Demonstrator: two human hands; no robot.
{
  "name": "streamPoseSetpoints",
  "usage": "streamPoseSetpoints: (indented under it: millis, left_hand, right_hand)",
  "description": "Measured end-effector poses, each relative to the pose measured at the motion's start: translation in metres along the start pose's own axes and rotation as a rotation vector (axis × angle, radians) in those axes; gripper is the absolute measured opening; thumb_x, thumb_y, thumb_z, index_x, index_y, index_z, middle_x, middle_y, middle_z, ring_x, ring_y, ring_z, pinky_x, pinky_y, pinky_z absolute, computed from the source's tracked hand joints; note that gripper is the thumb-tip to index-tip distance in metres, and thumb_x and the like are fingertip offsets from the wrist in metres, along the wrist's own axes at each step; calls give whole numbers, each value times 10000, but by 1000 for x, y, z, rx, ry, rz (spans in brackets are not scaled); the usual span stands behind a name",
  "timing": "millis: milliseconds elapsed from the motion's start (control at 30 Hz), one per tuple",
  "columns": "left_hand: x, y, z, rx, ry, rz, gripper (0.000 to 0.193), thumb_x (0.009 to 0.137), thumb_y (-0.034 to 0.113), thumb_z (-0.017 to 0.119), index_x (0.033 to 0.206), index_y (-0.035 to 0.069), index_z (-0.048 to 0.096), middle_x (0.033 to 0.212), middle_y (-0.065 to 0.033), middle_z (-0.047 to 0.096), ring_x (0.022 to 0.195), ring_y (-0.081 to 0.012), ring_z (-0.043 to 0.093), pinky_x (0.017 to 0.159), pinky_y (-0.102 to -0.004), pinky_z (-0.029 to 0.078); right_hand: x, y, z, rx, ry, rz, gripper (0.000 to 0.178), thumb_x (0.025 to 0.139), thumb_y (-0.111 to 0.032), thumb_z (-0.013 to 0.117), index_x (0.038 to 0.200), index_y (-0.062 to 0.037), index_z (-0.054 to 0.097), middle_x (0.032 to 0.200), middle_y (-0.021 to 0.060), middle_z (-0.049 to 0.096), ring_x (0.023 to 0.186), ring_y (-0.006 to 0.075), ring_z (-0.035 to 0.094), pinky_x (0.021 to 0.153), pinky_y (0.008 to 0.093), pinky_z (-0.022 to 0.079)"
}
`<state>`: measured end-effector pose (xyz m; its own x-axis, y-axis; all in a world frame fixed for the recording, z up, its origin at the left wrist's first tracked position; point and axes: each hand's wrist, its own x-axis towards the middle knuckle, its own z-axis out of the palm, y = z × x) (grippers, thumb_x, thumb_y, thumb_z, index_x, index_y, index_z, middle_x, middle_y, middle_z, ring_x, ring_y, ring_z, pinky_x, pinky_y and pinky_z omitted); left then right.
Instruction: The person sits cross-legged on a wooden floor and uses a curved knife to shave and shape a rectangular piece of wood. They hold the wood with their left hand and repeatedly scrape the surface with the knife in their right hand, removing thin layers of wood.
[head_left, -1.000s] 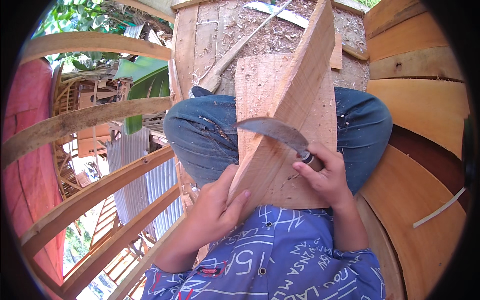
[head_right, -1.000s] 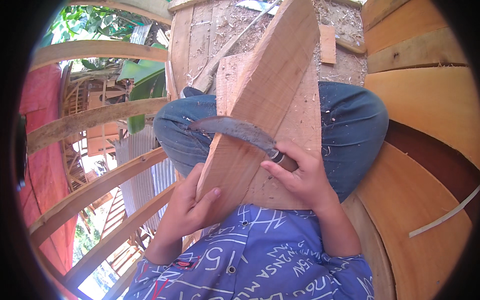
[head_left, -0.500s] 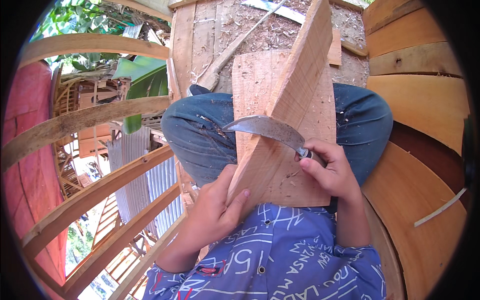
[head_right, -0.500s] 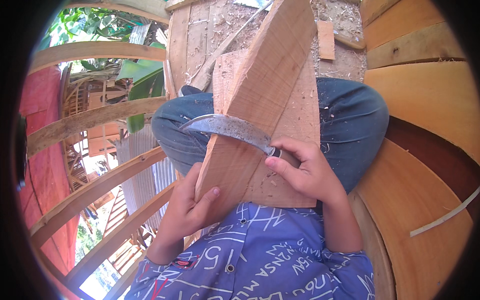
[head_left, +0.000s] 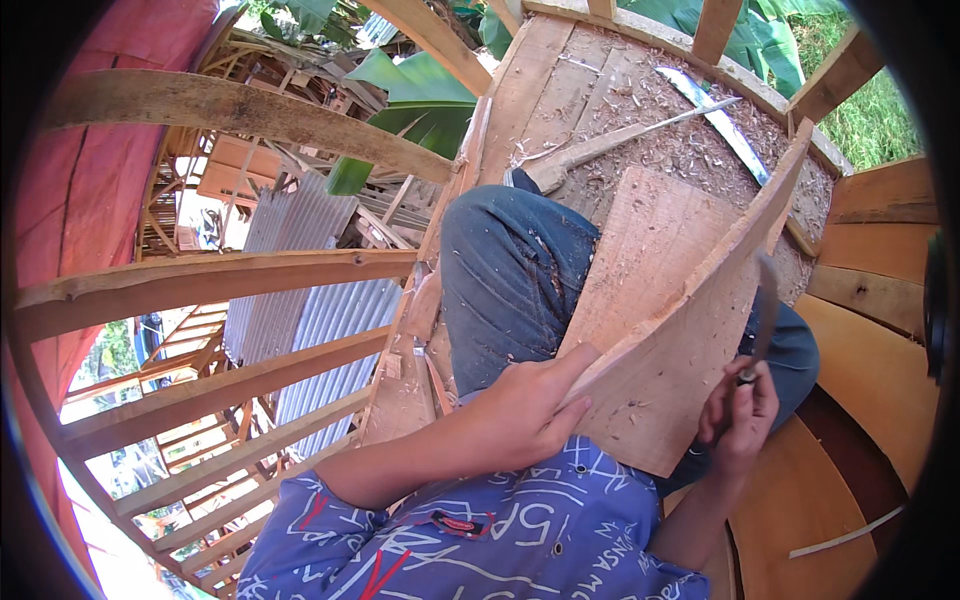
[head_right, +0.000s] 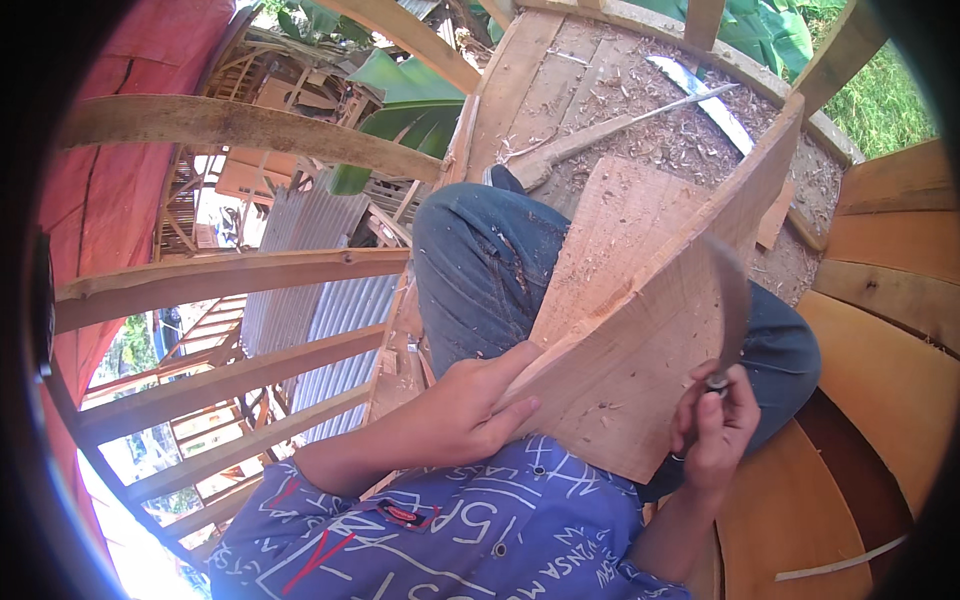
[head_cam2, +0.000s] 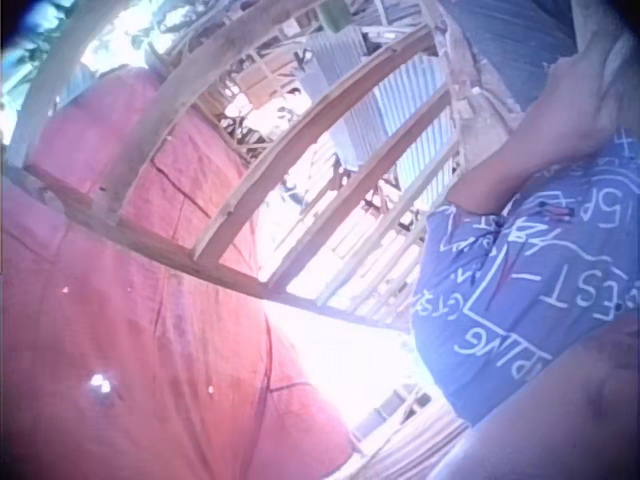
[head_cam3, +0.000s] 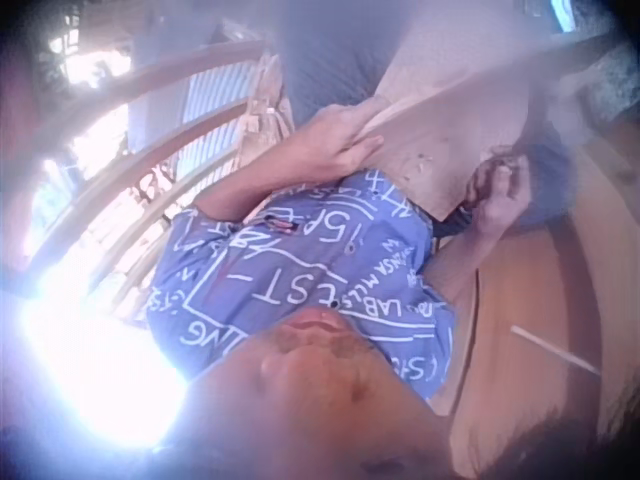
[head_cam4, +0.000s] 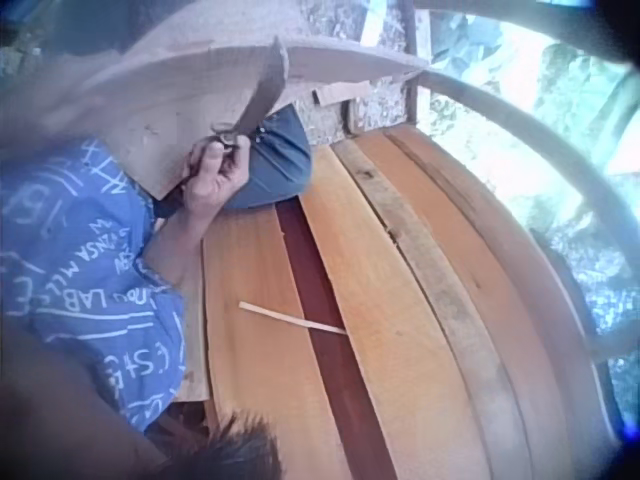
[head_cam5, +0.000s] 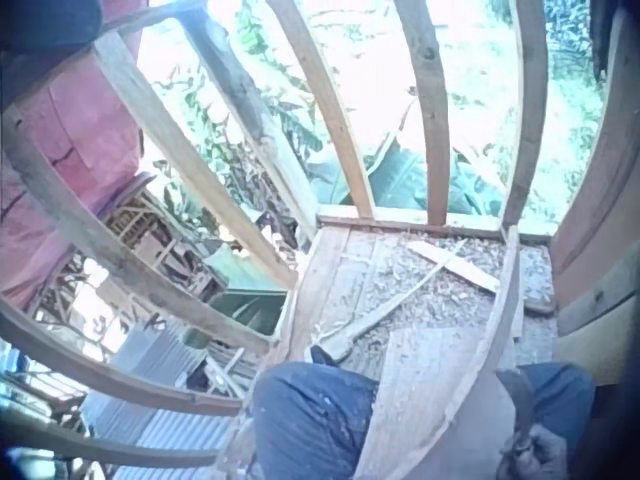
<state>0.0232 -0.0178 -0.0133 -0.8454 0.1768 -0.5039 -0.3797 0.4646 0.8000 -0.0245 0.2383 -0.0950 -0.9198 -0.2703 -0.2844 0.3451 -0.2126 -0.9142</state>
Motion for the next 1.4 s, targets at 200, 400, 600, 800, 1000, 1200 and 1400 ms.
streamPoseSetpoints:
  millis: [200,400,600,800,1000,1200,1400]
  left_hand:
    - [1,-6,3,-6,26,43,335,920,135,552,1186,-36,439,868,-332,607,829,-487,607,701,-499,453]
    - [6,-4,1,0,8,17,338,919,145,557,1173,-44,439,843,-328,606,815,-486,606,690,-498,451]
    - [5,-6,1,-7,11,-22,356,914,142,568,1201,-29,445,857,-312,619,833,-473,620,700,-477,459]
    - [8,-3,1,-62,1,-63,354,889,94,571,1196,-31,447,854,-312,619,840,-473,626,694,-464,474]
    - [10,3,1,-42,11,-64,335,883,76,570,1177,-33,453,829,-297,622,817,-444,643,671,-441,480]
    - [7,2,5,30,0,-99,329,888,63,559,1195,-20,476,893,-248,653,853,-360,681,728,-386,491]
    - [12,6,3,-5,-16,-120,346,887,65,566,1202,-33,463,863,-259,642,827,-386,665,709,-400,487]
  right_hand:
    - [10,-3,7,-183,-147,157,226,905,-191,661,950,29,638,654,-28,528,535,21,443,485,184,313]
    - [-3,16,23,-544,101,-148,221,883,-125,684,987,67,649,722,-7,602,591,32,500,538,184,359]
    - [19,12,-10,-358,615,-256,200,979,-140,554,1094,20,584,677,8,512,529,19,446,435,167,322]
    - [9,-22,-20,-135,90,11,211,925,-109,604,1093,17,590,720,38,577,513,32,459,406,186,353]
    - [20,12,3,-337,-196,-189,210,896,-106,657,1070,0,605,711,13,570,549,10,480,474,178,349]
    - [46,4,-35,127,649,-189,169,997,-179,517,1112,-58,543,624,-3,434,427,39,393,363,186,305]
    - [21,-17,-44,-7,215,-176,214,974,-102,532,1174,-27,535,694,46,544,423,52,427,368,193,348]
